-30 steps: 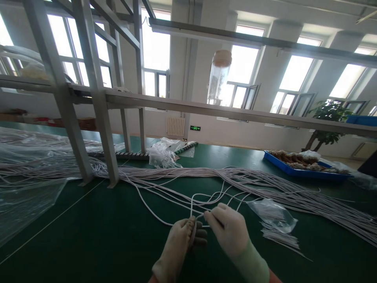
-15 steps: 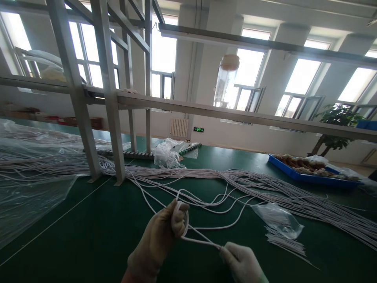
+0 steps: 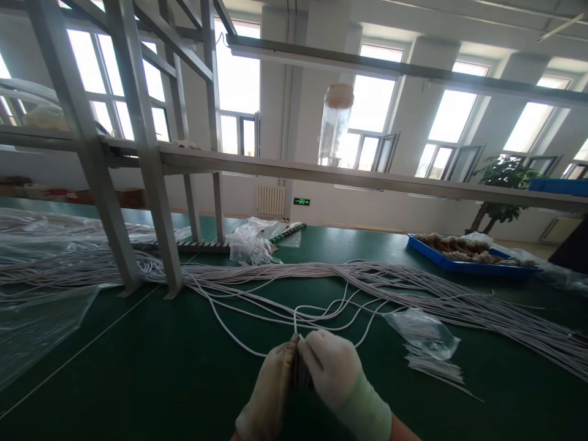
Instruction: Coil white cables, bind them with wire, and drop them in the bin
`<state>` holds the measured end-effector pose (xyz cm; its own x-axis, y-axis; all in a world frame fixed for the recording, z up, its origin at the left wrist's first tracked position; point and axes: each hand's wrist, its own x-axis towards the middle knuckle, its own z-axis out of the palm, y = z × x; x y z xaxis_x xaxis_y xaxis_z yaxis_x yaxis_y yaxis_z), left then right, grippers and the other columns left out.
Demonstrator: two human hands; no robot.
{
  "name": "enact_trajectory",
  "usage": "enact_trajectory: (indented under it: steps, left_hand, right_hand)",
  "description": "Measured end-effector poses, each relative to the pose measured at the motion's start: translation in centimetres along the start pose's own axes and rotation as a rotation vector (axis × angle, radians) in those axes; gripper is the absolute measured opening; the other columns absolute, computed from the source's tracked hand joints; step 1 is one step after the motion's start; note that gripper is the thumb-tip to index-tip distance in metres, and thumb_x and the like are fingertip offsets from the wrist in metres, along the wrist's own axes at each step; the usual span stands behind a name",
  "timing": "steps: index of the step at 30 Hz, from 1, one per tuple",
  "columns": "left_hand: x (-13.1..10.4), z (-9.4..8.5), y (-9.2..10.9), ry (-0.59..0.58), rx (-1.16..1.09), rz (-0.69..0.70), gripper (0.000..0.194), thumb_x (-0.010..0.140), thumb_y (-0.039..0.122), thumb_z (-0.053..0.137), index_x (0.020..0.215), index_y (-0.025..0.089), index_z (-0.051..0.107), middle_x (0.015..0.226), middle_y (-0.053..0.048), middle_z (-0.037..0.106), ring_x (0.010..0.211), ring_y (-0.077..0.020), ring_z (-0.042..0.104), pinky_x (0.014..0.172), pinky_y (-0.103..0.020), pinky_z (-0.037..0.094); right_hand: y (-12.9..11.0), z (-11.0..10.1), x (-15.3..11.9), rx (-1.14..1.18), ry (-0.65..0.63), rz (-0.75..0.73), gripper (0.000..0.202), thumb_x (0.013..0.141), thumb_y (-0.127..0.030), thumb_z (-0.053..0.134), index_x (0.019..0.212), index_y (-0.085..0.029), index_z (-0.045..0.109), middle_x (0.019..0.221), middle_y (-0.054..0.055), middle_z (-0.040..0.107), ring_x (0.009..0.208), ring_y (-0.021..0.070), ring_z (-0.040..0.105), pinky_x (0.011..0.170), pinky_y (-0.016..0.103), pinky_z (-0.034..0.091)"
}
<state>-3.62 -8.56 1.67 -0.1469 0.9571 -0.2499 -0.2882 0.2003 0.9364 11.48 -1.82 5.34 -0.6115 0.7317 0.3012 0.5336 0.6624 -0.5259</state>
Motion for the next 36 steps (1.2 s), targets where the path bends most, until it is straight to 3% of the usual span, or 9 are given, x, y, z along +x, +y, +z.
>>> enact_trajectory:
  steps: [6, 11, 16, 19, 21, 25, 29, 33, 36]
  left_hand:
    - [0.6, -0.1, 0.7, -0.081, -0.435, -0.111, 0.041, 0.096, 0.03, 0.051, 0.13, 0.008, 0.057, 0.127, -0.02, 0.067, 0.12, -0.0321, 0.064, 0.105, -0.045, 0.047]
    - [0.0, 0.9, 3.3, 0.009, -0.675, -0.137, 0.04, 0.099, 0.04, 0.053, 0.117, 0.006, 0.064, 0.087, -0.009, 0.07, 0.078, -0.0201, 0.068, 0.077, -0.031, 0.054]
    - [-1.4, 1.2, 4.4, -0.104, -0.611, -0.085, 0.036, 0.102, 0.037, 0.047, 0.094, 0.011, 0.071, 0.066, -0.001, 0.057, 0.056, -0.0124, 0.054, 0.062, -0.024, 0.048]
    - [-2.4, 0.8, 5.0, -0.223, -0.3, -0.091, 0.034, 0.1, 0.034, 0.051, 0.089, 0.011, 0.073, 0.07, -0.005, 0.063, 0.062, -0.014, 0.058, 0.064, -0.024, 0.049]
    - [-2.8, 0.5, 5.5, -0.19, -0.108, -0.081, 0.022, 0.095, 0.029, 0.061, 0.092, 0.013, 0.075, 0.082, -0.008, 0.07, 0.073, -0.0175, 0.064, 0.07, -0.026, 0.052]
    - [-2.7, 0.9, 6.0, -0.118, 0.012, -0.109, 0.021, 0.089, 0.029, 0.071, 0.101, 0.012, 0.074, 0.084, -0.009, 0.075, 0.068, -0.0202, 0.067, 0.066, -0.029, 0.052]
    - [-1.7, 1.7, 4.7, -0.032, -0.054, -0.188, 0.019, 0.085, 0.022, 0.074, 0.098, 0.009, 0.072, 0.085, -0.016, 0.077, 0.076, -0.0287, 0.073, 0.071, -0.036, 0.055]
    - [-1.2, 1.3, 2.5, 0.071, -0.183, -0.062, 0.009, 0.082, 0.011, 0.073, 0.089, 0.016, 0.072, 0.087, -0.01, 0.075, 0.088, -0.0275, 0.072, 0.073, -0.031, 0.056]
    - [-1.2, 0.7, 2.1, 0.111, -0.221, 0.012, 0.015, 0.082, 0.011, 0.074, 0.096, 0.015, 0.073, 0.092, -0.008, 0.075, 0.092, -0.0251, 0.071, 0.076, -0.028, 0.056]
  right_hand:
    - [0.1, 3.7, -4.3, 0.139, -0.218, -0.014, 0.02, 0.097, -0.024, 0.05, 0.083, -0.021, 0.063, 0.078, 0.002, 0.067, 0.067, 0.0165, 0.062, 0.062, 0.025, 0.047]
    - [3.9, 5.0, -5.9, 0.571, -0.345, 0.344, 0.037, 0.099, -0.046, 0.049, 0.078, -0.018, 0.062, 0.067, 0.0, 0.055, 0.062, 0.0161, 0.055, 0.058, 0.025, 0.044]
    - [7.4, 2.5, -4.6, 0.456, -0.314, 0.311, 0.034, 0.097, -0.046, 0.052, 0.085, -0.018, 0.066, 0.078, 0.002, 0.058, 0.066, 0.0162, 0.054, 0.059, 0.026, 0.045]
    - [8.7, -0.1, -1.6, 0.146, -0.201, 0.159, 0.028, 0.094, -0.038, 0.061, 0.076, -0.017, 0.065, 0.084, 0.003, 0.058, 0.071, 0.0167, 0.054, 0.063, 0.027, 0.047]
    - [9.0, -1.7, 0.7, 0.053, -0.154, 0.146, 0.026, 0.092, -0.034, 0.067, 0.074, -0.016, 0.064, 0.083, 0.003, 0.057, 0.07, 0.0166, 0.054, 0.063, 0.028, 0.047]
    - [7.4, -3.5, 3.4, 0.023, -0.08, 0.133, 0.023, 0.093, -0.032, 0.068, 0.075, -0.017, 0.063, 0.081, 0.001, 0.056, 0.071, 0.017, 0.054, 0.065, 0.029, 0.048]
    - [2.8, -3.4, 2.6, 0.001, -0.011, 0.064, 0.021, 0.096, -0.029, 0.062, 0.077, -0.019, 0.063, 0.084, 0.002, 0.059, 0.071, 0.0163, 0.056, 0.066, 0.029, 0.049]
    - [-1.1, -1.7, -0.2, -0.013, -0.061, 0.017, 0.024, 0.099, -0.028, 0.051, 0.08, -0.022, 0.063, 0.079, 0.004, 0.061, 0.065, 0.0178, 0.056, 0.061, 0.03, 0.047]
    - [-1.4, 1.2, -2.6, 0.149, -0.149, 0.01, 0.027, 0.1, -0.035, 0.047, 0.084, -0.023, 0.065, 0.083, 0.005, 0.067, 0.07, 0.0202, 0.06, 0.065, 0.032, 0.048]
